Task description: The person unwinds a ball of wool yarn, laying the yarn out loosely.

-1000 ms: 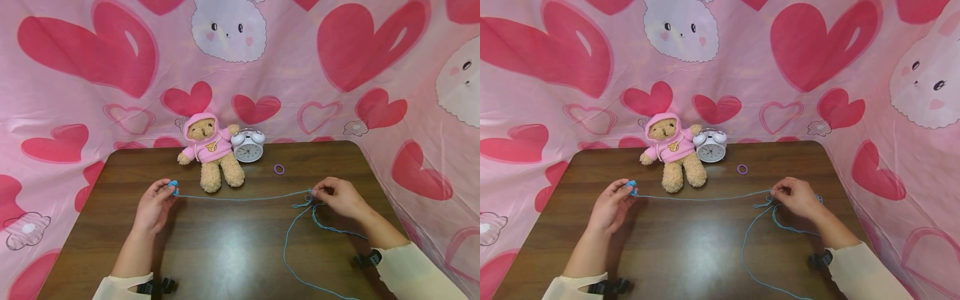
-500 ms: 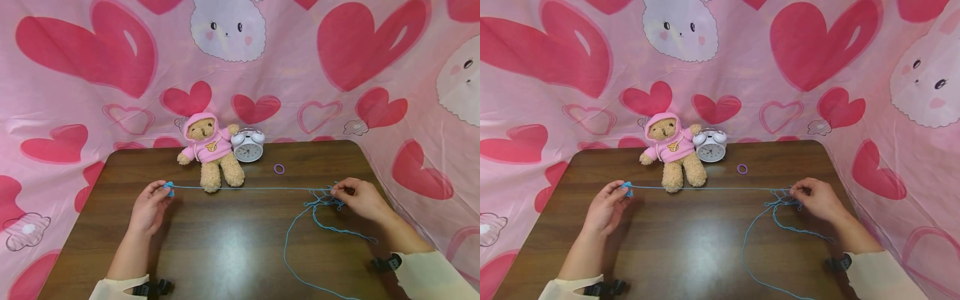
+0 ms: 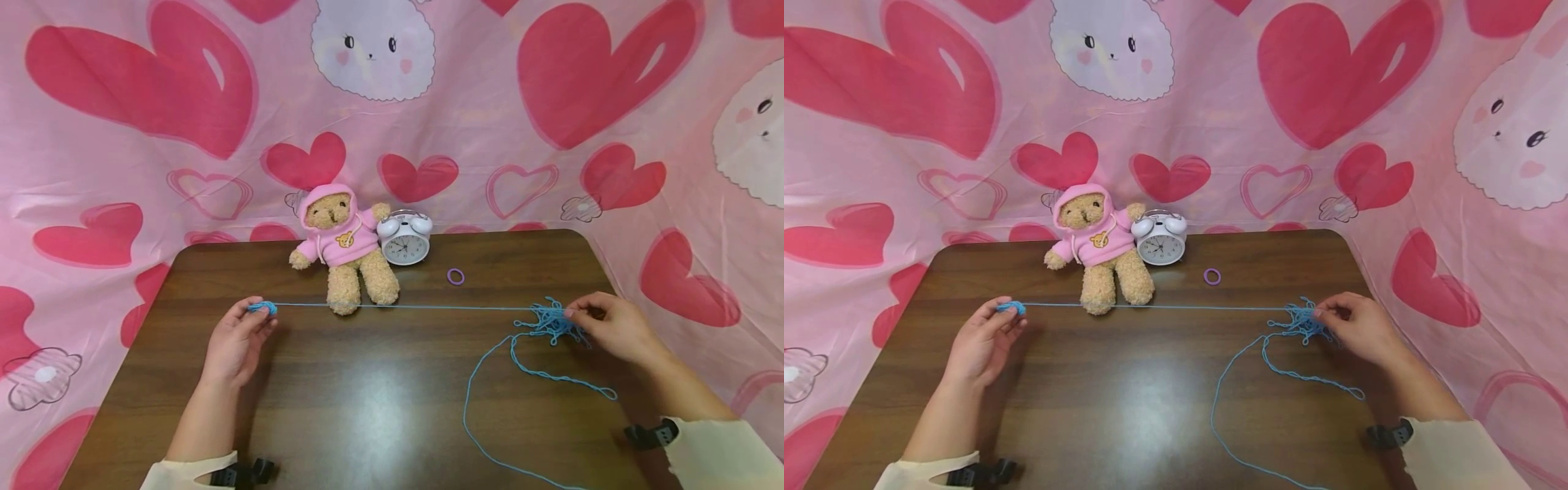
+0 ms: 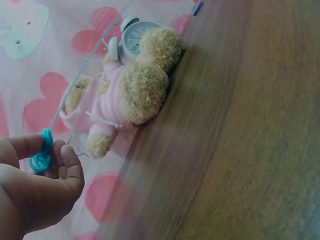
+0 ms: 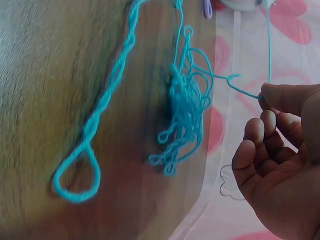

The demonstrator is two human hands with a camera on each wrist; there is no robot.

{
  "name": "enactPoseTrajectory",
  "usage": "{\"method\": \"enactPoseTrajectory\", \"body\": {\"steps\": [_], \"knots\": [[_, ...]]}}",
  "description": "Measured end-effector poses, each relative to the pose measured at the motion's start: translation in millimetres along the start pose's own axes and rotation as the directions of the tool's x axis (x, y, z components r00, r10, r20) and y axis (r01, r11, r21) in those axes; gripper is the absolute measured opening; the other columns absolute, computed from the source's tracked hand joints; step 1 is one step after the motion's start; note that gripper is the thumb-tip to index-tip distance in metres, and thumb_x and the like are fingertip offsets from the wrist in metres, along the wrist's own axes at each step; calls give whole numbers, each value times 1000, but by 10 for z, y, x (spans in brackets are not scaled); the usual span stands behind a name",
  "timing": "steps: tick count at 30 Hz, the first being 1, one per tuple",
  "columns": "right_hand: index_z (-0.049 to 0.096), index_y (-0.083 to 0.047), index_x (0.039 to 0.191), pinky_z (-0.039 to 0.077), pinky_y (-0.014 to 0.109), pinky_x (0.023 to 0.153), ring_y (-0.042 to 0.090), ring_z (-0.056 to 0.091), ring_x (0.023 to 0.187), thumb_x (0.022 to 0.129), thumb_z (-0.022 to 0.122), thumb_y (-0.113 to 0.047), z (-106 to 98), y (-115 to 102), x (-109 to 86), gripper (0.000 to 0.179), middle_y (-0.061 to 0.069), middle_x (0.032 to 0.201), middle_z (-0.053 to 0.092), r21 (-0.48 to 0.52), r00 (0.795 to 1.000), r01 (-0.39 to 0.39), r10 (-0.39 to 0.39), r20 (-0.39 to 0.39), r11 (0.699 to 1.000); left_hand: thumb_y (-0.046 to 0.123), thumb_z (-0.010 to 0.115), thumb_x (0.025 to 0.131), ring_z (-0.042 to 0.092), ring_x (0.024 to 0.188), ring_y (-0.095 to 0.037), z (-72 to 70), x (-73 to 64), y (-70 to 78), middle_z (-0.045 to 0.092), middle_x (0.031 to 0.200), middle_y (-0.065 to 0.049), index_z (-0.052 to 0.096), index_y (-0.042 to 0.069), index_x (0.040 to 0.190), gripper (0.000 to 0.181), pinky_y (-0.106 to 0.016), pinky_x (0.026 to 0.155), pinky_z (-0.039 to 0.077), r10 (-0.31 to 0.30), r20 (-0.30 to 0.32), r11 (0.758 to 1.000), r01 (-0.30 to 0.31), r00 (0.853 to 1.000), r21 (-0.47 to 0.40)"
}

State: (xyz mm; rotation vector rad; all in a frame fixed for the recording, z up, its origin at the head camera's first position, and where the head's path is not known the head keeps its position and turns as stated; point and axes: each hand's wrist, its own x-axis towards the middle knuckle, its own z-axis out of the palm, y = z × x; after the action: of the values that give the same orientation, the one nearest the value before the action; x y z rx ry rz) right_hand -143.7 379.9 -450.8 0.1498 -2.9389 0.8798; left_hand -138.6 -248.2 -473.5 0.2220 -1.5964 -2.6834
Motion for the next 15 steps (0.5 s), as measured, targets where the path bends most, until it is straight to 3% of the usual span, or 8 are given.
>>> {"method": "enactPoseTrajectory", "body": {"steps": [15], "knots": [[77,-7,99,44,21,58,3,51,72,95,76,-20,-56,170,-103,14,-2,84,71,4,1000,-12,12,-23,1000,0,57,105,68,89,-13,-88,20,8,72,96,-2,67,9,103,13,-26,84,58,25,-29,999,-26,999,-45]]}}
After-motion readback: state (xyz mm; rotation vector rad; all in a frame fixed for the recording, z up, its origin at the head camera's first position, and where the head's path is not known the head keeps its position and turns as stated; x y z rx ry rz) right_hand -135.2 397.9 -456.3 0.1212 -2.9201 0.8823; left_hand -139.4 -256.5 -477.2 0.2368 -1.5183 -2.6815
